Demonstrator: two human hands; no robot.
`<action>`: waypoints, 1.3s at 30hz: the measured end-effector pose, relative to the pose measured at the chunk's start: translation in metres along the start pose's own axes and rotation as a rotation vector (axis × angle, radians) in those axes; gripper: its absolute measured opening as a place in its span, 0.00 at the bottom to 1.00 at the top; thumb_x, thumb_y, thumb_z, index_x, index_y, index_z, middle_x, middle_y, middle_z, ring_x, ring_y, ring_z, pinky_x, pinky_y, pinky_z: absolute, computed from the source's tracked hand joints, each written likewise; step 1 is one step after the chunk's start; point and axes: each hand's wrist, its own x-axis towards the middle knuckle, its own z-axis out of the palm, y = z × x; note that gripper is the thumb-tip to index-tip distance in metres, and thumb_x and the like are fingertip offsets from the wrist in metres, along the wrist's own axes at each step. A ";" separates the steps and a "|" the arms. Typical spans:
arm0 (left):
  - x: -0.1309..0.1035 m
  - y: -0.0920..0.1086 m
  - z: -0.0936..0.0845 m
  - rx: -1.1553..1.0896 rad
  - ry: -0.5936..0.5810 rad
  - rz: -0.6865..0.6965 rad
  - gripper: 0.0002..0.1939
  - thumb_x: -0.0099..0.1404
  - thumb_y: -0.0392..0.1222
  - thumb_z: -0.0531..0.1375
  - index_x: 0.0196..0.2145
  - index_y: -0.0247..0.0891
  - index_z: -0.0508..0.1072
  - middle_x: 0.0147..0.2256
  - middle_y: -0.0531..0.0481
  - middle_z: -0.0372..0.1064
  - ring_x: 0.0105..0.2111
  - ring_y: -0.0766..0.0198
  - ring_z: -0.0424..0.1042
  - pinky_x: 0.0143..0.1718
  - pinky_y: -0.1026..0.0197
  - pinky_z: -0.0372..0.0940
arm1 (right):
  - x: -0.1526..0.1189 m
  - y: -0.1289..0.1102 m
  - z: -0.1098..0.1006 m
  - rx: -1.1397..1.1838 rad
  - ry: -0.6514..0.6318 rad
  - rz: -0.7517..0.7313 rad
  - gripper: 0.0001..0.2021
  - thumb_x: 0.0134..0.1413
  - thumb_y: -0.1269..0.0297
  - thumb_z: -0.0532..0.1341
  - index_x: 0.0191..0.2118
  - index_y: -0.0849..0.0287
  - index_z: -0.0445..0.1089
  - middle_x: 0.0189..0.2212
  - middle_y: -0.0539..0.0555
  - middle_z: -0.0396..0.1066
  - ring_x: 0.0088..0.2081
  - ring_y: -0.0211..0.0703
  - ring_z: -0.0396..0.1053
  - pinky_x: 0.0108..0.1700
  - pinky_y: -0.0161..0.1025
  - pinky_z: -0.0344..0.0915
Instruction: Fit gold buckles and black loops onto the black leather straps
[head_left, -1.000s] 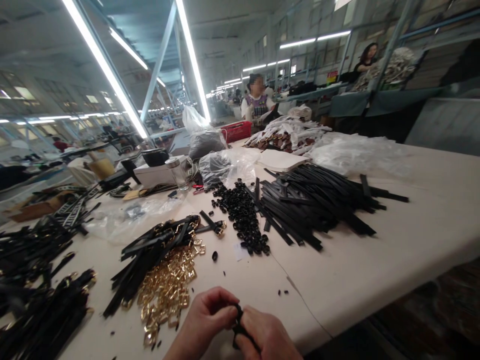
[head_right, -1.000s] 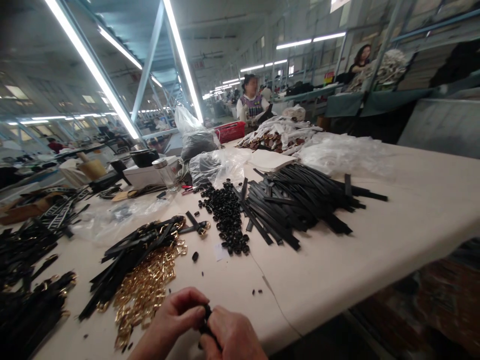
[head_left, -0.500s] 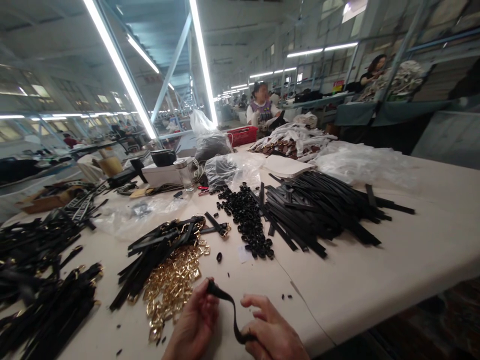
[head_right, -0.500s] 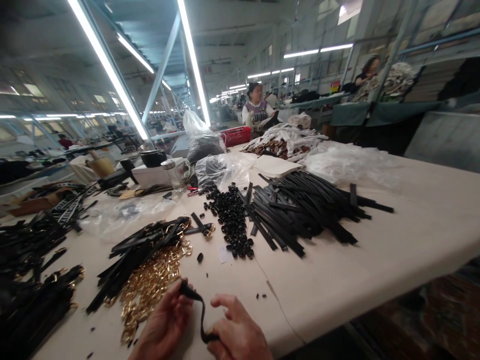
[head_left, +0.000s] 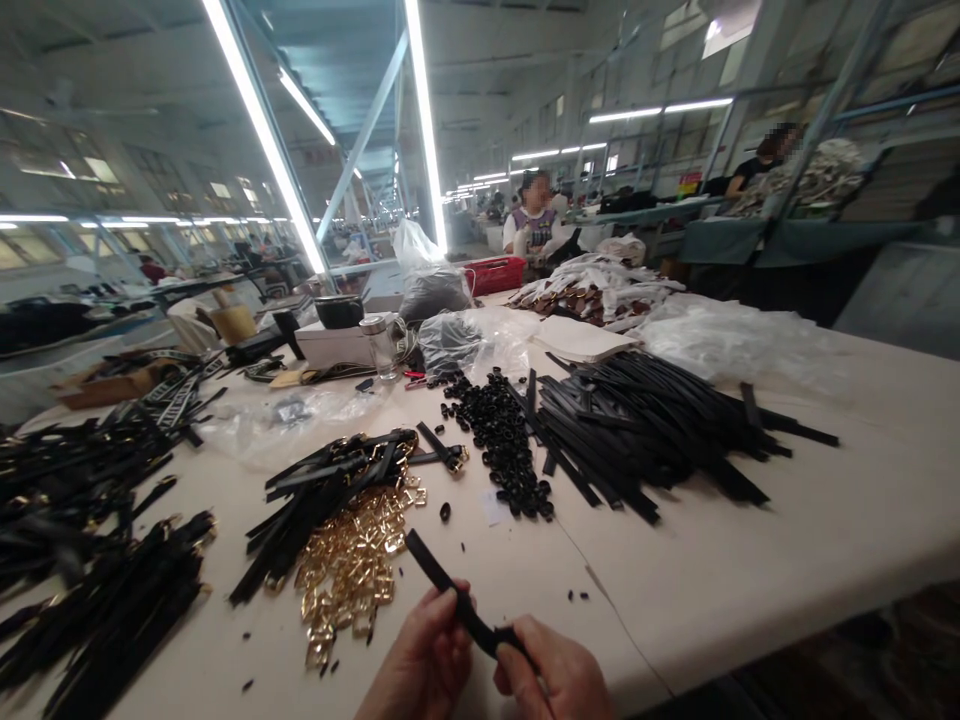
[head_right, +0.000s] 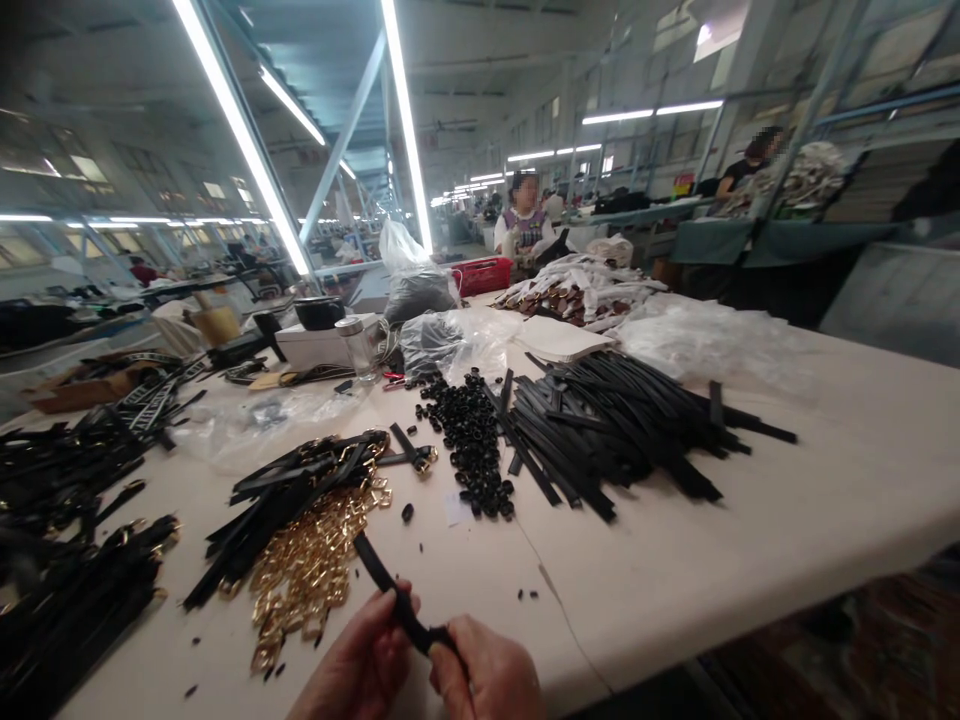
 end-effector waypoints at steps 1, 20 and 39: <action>0.000 -0.004 0.000 0.051 -0.023 0.027 0.15 0.45 0.31 0.77 0.31 0.31 0.80 0.26 0.48 0.78 0.19 0.72 0.73 0.22 0.73 0.69 | 0.001 -0.001 0.001 -0.006 0.002 -0.005 0.19 0.68 0.52 0.46 0.30 0.56 0.65 0.25 0.50 0.73 0.27 0.38 0.70 0.31 0.33 0.59; 0.008 -0.012 0.000 0.756 -0.099 0.356 0.22 0.36 0.47 0.78 0.27 0.35 0.76 0.25 0.52 0.73 0.28 0.61 0.69 0.32 0.63 0.64 | 0.008 -0.024 -0.011 -0.334 -0.133 0.152 0.10 0.65 0.68 0.53 0.39 0.57 0.73 0.36 0.55 0.79 0.39 0.51 0.78 0.34 0.37 0.61; 0.002 -0.008 0.009 0.465 -0.022 0.167 0.26 0.36 0.55 0.78 0.27 0.33 0.79 0.20 0.52 0.73 0.19 0.68 0.68 0.21 0.68 0.59 | 0.006 -0.014 -0.005 0.224 0.002 0.223 0.10 0.60 0.61 0.55 0.34 0.57 0.70 0.23 0.49 0.72 0.24 0.39 0.70 0.26 0.32 0.61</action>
